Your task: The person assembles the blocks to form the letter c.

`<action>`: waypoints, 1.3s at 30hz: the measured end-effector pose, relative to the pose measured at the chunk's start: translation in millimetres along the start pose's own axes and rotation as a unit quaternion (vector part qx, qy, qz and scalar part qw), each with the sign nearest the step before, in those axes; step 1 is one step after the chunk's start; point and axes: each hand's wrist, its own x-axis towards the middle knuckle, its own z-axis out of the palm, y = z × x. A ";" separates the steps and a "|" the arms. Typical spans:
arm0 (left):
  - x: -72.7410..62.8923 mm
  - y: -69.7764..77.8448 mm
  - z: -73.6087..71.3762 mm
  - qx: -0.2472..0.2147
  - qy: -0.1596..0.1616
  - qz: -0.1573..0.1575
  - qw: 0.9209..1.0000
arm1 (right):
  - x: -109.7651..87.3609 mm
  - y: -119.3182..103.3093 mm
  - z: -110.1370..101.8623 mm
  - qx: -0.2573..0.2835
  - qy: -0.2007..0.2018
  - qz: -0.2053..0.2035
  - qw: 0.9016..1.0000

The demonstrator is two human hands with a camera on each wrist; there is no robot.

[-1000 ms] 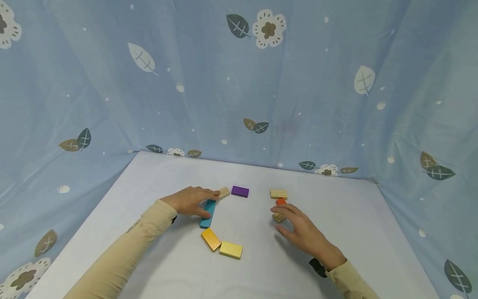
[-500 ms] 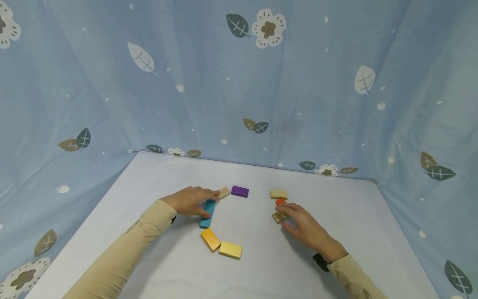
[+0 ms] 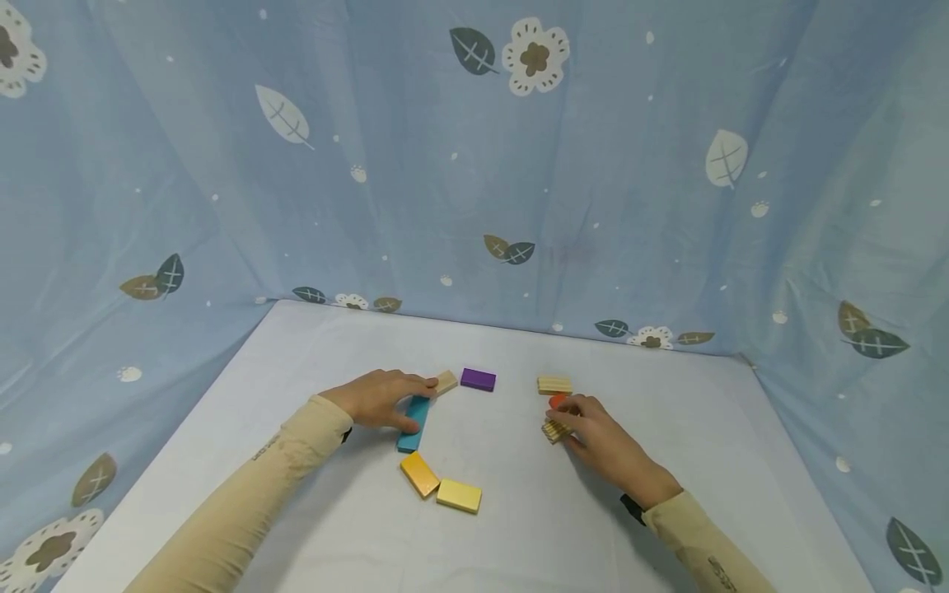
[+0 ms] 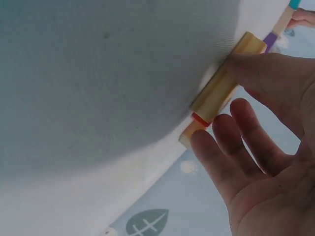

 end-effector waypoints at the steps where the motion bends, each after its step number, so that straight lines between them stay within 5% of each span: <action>1: 0.0 0.0 0.0 0.001 0.000 0.001 1.000 | 0.5 -0.2 0.3 0.000 0.000 -0.002 1.000; 27: 0.2 0.2 0.8 -0.003 0.000 0.000 1.000 | 2.1 -6.2 1.8 -0.028 0.005 -0.002 1.000; 39: -0.8 -2.3 1.5 -0.004 -0.004 -0.007 1.000 | 2.6 -12.5 -3.2 -0.016 -0.037 0.025 0.999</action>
